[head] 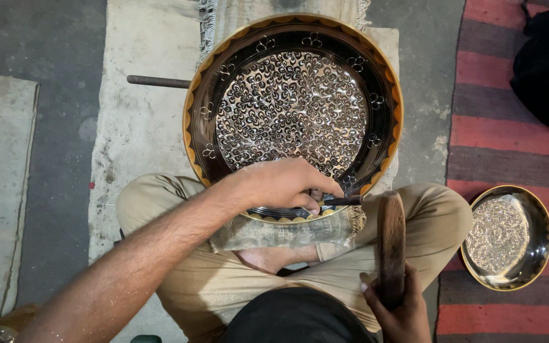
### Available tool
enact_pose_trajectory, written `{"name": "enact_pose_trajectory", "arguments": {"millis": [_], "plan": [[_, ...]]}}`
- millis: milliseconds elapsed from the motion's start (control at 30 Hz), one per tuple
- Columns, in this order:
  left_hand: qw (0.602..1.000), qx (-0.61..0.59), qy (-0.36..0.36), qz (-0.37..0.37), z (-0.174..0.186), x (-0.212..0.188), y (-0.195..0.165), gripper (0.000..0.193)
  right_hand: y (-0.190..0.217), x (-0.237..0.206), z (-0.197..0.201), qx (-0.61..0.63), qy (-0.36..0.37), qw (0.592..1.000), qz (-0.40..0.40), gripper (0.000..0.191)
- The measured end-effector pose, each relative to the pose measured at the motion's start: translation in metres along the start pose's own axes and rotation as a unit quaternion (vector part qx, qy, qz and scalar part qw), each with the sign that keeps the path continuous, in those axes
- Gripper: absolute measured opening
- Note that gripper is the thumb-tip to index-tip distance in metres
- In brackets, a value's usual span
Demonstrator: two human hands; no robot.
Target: The person sits cross-legged and uses a metal chisel and hammer to engrave a decorative pattern into a large brass plate. They repeatedly strike the chisel to create indentations, rotating the plate occasionally to work on different sections.
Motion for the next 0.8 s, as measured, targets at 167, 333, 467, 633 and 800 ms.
{"name": "enact_pose_trajectory", "arguments": {"millis": [167,333,467,633,800], "plan": [[0.999,0.029,-0.003,-0.016,0.000,0.001,-0.002,0.046,0.009,0.001,0.001,-0.026,-0.013,0.999,0.017,0.086],[0.999,0.033,0.004,0.008,-0.001,0.002,-0.003,0.045,0.006,0.001,0.001,-0.051,-0.039,0.998,0.002,0.093],[0.999,0.033,0.016,0.023,-0.002,0.002,-0.002,0.044,0.008,0.000,0.001,0.076,-0.049,0.994,0.067,0.085],[1.000,0.026,0.005,-0.008,-0.001,0.001,-0.003,0.045,0.013,0.000,0.000,-0.096,-0.077,0.980,0.158,0.087],[1.000,0.027,-0.001,-0.013,-0.001,-0.001,-0.003,0.046,0.011,0.003,0.001,0.158,-0.076,0.978,0.110,0.088]]}}
Point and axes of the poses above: each hand's wrist, its own x-axis towards the middle knuckle, its own z-axis out of the back of the hand, y = z × x, the point moved 4 cm from there along x, towards the middle knuckle, and after that the axes turned 1 degree about -x, right-handed, at the moved point
